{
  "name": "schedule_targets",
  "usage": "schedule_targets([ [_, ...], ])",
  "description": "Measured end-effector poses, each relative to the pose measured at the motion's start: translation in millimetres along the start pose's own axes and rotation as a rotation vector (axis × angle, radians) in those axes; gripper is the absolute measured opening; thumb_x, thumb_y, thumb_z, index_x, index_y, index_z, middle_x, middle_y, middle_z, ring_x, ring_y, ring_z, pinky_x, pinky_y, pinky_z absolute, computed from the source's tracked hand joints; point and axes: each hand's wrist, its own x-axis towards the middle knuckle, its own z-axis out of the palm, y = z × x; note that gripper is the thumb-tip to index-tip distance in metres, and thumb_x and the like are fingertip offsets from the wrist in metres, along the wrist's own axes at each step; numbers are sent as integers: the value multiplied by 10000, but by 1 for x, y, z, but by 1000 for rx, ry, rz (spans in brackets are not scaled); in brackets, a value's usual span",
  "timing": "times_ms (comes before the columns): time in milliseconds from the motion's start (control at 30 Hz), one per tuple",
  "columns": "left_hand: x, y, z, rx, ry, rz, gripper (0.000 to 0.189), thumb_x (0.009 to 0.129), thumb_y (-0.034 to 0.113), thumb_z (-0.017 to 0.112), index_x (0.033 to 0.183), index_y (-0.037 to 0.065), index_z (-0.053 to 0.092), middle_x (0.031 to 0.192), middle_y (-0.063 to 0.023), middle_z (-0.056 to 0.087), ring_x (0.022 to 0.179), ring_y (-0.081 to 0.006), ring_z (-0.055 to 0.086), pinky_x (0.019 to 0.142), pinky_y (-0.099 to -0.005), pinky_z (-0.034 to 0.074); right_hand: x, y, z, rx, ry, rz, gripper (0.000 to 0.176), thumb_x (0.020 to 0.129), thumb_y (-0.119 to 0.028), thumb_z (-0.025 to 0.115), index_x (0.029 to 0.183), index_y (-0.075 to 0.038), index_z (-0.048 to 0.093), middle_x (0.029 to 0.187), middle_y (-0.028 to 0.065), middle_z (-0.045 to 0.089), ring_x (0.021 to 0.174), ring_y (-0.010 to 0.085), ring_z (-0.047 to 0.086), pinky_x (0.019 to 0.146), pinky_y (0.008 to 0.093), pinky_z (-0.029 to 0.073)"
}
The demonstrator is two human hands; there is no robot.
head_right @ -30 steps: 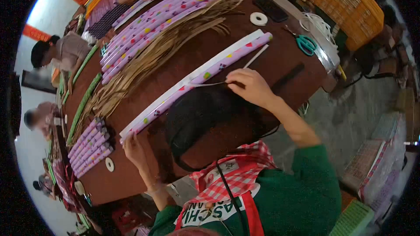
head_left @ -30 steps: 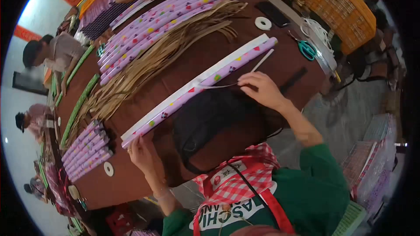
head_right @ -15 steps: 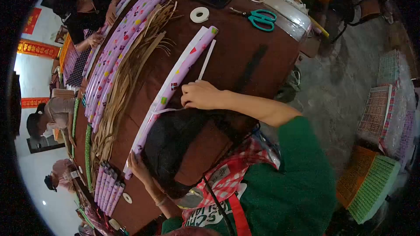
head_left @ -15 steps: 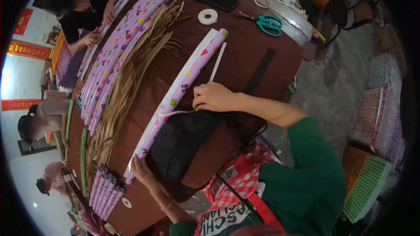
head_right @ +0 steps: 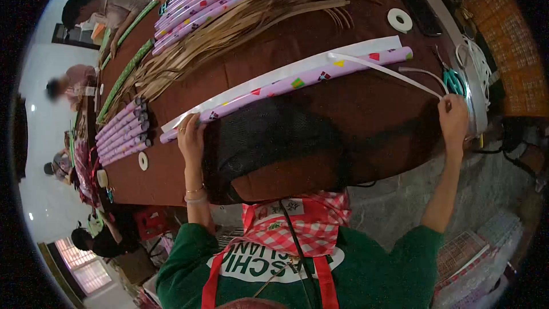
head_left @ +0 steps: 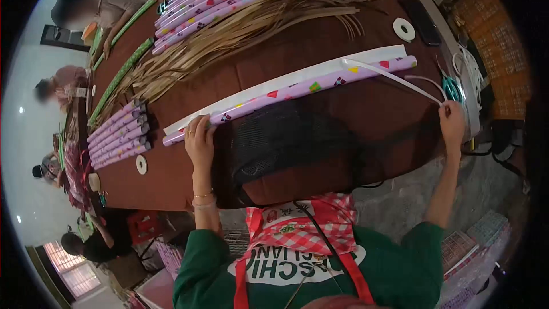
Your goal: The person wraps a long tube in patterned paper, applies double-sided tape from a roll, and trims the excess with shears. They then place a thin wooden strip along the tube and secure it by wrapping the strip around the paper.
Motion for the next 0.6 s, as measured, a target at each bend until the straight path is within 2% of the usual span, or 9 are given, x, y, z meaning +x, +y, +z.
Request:
schedule_targets([
  [100, 0, 1, 1, 7, 34, 41, 329, 761, 68, 652, 1082, 63, 580, 1068, -97, 575, 1004, -274, 540, 879, -380, 405, 7, 14, -3, 186, 197, 4, 221, 922, -212, 496, 1078, -73, 567, 951, 78, 558, 804, 219, 554, 723, 337, 442],
  [133, 0, 2, 0, -7, 24, 49, 342, 762, 69, 651, 1095, 67, 574, 1072, -91, 574, 1006, -272, 539, 881, -383, 402, 18, 29, -4, 167, 157, 135, 320, 929, -250, 480, 1186, -64, 523, 1092, 134, 546, 936, 280, 551, 814, 368, 440],
  [167, 0, 1, -1, -21, 14, 59, 354, 764, 71, 650, 1108, 72, 568, 1076, -86, 573, 1007, -269, 537, 884, -386, 399, 30, 54, 2, 168, 153, 121, 320, 929, -250, 480, 1186, -64, 523, 1092, 134, 546, 936, 280, 551, 814, 368, 440],
  [233, -2, 2, -2, 23, 16, 68, 357, 770, 79, 648, 1117, 77, 565, 1089, -77, 568, 1003, -269, 537, 873, -382, 406, 49, 100, 21, -241, 66, 125, 393, 934, -286, 465, 1241, -42, 476, 1221, 178, 488, 1091, 336, 490, 922, 407, 399],
  [267, -2, 1, -2, 29, 17, 79, 358, 774, 83, 646, 1122, 78, 564, 1092, -75, 566, 1002, -271, 537, 869, -381, 409, 51, 101, 23, -99, -14, 79, 449, 929, -312, 468, 1271, -23, 443, 1271, 196, 446, 1166, 361, 432, 983, 433, 356],
  [367, -2, -1, 0, 45, 20, 83, 365, 780, 93, 644, 1136, 81, 562, 1096, -72, 561, 1004, -272, 534, 862, -378, 419, 60, 107, 18, -204, -159, -54, 443, 930, -311, 471, 1262, -19, 444, 1250, 196, 455, 1148, 365, 440, 959, 419, 372],
  [400, -3, -1, 0, 61, 14, 88, 371, 782, 98, 644, 1143, 83, 560, 1097, -72, 558, 1007, -272, 533, 860, -376, 424, 54, 71, -5, -230, -201, -34, 419, 937, -294, 459, 1251, -16, 446, 1232, 186, 464, 1134, 354, 454, 934, 411, 386],
  [500, -3, -1, 0, 97, 30, 104, 395, 776, 115, 649, 1158, 77, 555, 1112, -69, 547, 1026, -268, 524, 862, -371, 436, 55, 63, -15, -216, -214, -93, 390, 951, -271, 433, 1248, -19, 441, 1219, 172, 470, 1127, 333, 464, 917, 404, 392],
  [600, -2, 4, -7, 65, -2, 47, 422, 776, 126, 650, 1179, 70, 537, 1118, -68, 544, 1043, -265, 515, 891, -367, 420, 40, 81, -20, -45, -234, -8, 416, 970, -301, 385, 1284, -28, 411, 1258, 140, 463, 1127, 303, 481, 932, 393, 393],
])
